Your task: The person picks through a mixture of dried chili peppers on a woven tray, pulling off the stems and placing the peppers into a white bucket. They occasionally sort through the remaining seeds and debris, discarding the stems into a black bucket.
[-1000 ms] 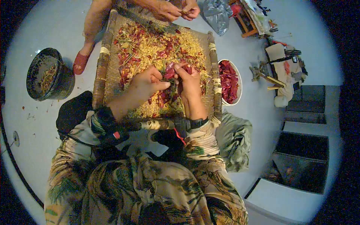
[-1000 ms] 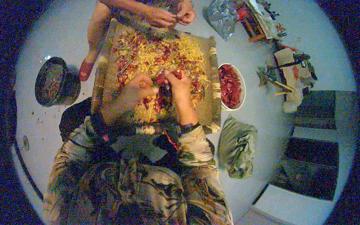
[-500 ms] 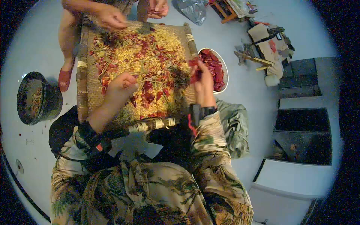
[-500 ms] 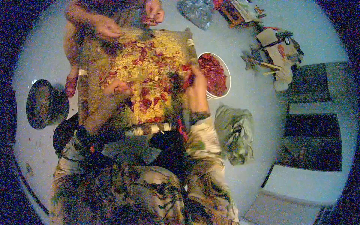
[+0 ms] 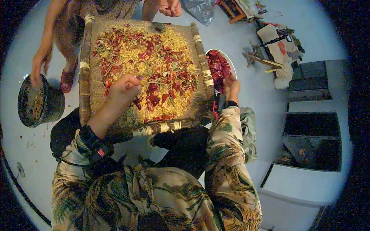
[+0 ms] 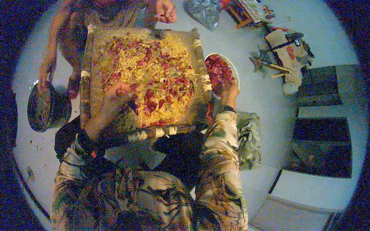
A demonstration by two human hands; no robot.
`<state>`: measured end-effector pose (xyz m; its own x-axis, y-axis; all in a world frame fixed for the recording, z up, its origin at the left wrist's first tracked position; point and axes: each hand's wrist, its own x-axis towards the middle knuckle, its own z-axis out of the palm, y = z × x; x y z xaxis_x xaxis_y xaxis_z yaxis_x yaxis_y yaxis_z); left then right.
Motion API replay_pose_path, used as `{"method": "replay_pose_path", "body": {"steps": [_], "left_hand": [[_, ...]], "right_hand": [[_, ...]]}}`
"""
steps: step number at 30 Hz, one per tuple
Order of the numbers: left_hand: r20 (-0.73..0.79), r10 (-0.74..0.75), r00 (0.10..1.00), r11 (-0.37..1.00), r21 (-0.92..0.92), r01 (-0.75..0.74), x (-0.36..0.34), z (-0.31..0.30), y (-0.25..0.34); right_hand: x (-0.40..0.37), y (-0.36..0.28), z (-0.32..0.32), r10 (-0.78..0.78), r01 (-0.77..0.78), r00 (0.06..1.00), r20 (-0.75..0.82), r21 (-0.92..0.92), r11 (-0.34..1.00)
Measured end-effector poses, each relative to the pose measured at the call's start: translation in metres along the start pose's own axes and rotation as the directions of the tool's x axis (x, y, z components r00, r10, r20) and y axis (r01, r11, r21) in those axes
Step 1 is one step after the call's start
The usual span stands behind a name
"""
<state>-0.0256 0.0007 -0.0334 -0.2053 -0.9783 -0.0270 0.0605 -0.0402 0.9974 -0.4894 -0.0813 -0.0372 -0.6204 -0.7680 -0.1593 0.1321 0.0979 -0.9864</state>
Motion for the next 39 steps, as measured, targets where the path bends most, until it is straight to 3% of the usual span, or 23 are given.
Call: {"method": "replay_pose_path", "body": {"steps": [1, 2, 3, 4, 5, 6, 7, 8, 9, 10, 13, 14, 16, 18, 21, 24, 28, 29, 32, 35, 36, 37, 39], "left_hand": [[-0.016, 0.016, 1.000, 0.998, 0.056, -0.016, 0.000, -0.001, 0.004], [-0.034, 0.032, 0.999, 0.993, 0.113, -0.028, 0.000, -0.004, 0.006], [-0.055, 0.074, 0.996, 0.993, 0.094, -0.069, 0.003, -0.007, 0.006], [-0.078, 0.113, 0.990, 0.991, 0.077, -0.107, 0.006, -0.011, 0.005], [-0.105, 0.149, 0.983, 0.988, 0.062, -0.143, 0.009, -0.016, 0.004], [-0.136, 0.082, 0.987, 0.996, -0.013, -0.085, 0.010, -0.020, 0.007], [-0.163, 0.014, 0.987, 0.996, -0.090, -0.029, 0.012, -0.023, 0.015], [-0.185, -0.055, 0.981, 0.985, -0.168, 0.023, 0.013, -0.027, 0.020], [-0.201, -0.038, 0.979, 0.990, -0.141, 0.010, 0.016, -0.033, 0.020], [-0.233, -0.045, 0.971, 0.988, -0.155, 0.008, 0.017, -0.037, 0.023], [-0.288, -0.058, 0.956, 0.973, -0.229, -0.010, 0.017, -0.048, 0.031], [-0.301, -0.054, 0.952, 0.970, -0.242, -0.022, 0.017, -0.049, 0.031], [-0.326, -0.045, 0.944, 0.961, -0.272, -0.048, 0.018, -0.048, 0.031], [-0.306, -0.052, 0.951, 0.971, -0.236, -0.023, 0.018, -0.047, 0.030], [-0.285, -0.037, 0.958, 0.972, -0.234, -0.032, 0.017, -0.049, 0.029], [-0.277, -0.039, 0.960, 0.961, -0.274, -0.040, 0.016, -0.051, 0.030], [-0.194, -0.040, 0.980, 0.971, -0.238, -0.008, 0.016, -0.050, 0.021], [-0.166, -0.053, 0.985, 0.978, -0.208, 0.018, 0.017, -0.049, 0.020], [-0.113, 0.018, 0.993, 0.991, -0.129, -0.032, 0.014, -0.041, 0.015], [-0.131, 0.098, 0.987, 0.995, 0.041, -0.093, 0.009, -0.029, 0.014], [-0.096, 0.032, 0.995, 0.999, 0.018, -0.030, 0.009, -0.027, 0.015], [-0.061, -0.035, 0.998, 0.999, -0.003, 0.035, 0.008, -0.024, 0.016], [-0.041, -0.067, 0.997, 0.996, -0.055, 0.065, 0.009, -0.018, 0.015]], "right_hand": [[-0.001, 0.003, 0.002, 0.046, -0.036, 0.997, -0.065, 0.143, 0.989], [-0.002, 0.002, 0.001, -0.085, 0.072, 0.996, -0.019, -0.362, 0.929], [-0.025, -0.017, 0.017, -0.174, 0.181, 0.980, 0.091, -0.765, 0.619], [-0.045, -0.029, 0.035, -0.196, 0.266, 0.952, 0.237, -0.953, 0.142], [-0.057, -0.027, 0.052, -0.155, 0.284, 0.959, 0.239, -0.757, 0.589], [-0.068, -0.021, 0.070, -0.111, 0.207, 0.960, 0.256, -0.386, 0.899], [-0.076, -0.016, 0.085, -0.073, 0.056, 0.956, 0.284, 0.069, 0.996], [-0.083, -0.013, 0.099, -0.065, 0.085, 0.925, 0.375, -0.037, 0.996], [-0.088, 0.001, 0.112, -0.117, 0.206, 0.869, 0.481, -0.136, 0.969], [-0.098, 0.006, 0.132, -0.027, 0.290, 0.803, 0.595, -0.351, 0.890], [-0.166, 0.025, 0.182, -0.183, 0.742, 0.485, 0.855, -0.291, 0.604], [-0.176, 0.045, 0.192, -0.149, 0.800, 0.462, 0.874, -0.338, 0.495], [-0.214, 0.039, 0.213, -0.174, 0.917, 0.267, 0.948, -0.194, 0.349], [-0.215, 0.073, 0.228, -0.209, 0.977, 0.172, 0.963, -0.139, 0.162], [-0.212, 0.099, 0.236, -0.201, 0.992, 0.123, 0.972, -0.119, 0.029], [-0.208, 0.094, 0.231, -0.082, 0.963, 0.268, 0.960, -0.269, -0.001], [-0.211, 0.073, 0.215, -0.222, 0.881, 0.346, 0.912, -0.234, 0.412], [-0.213, 0.067, 0.213, -0.098, 0.799, 0.444, 0.891, -0.344, 0.494], [-0.222, 0.052, 0.204, -0.022, 0.567, 0.532, 0.846, -0.337, 0.752], [-0.245, 0.025, 0.197, 0.065, 0.379, 0.576, 0.815, -0.337, 0.862], [-0.249, 0.020, 0.195, 0.128, 0.289, 0.596, 0.793, -0.360, 0.887], [-0.248, 0.030, 0.192, -0.008, 0.390, 0.593, 0.806, -0.278, 0.878], [-0.248, 0.027, 0.187, -0.057, 0.489, 0.562, 0.825, -0.276, 0.827]]}}
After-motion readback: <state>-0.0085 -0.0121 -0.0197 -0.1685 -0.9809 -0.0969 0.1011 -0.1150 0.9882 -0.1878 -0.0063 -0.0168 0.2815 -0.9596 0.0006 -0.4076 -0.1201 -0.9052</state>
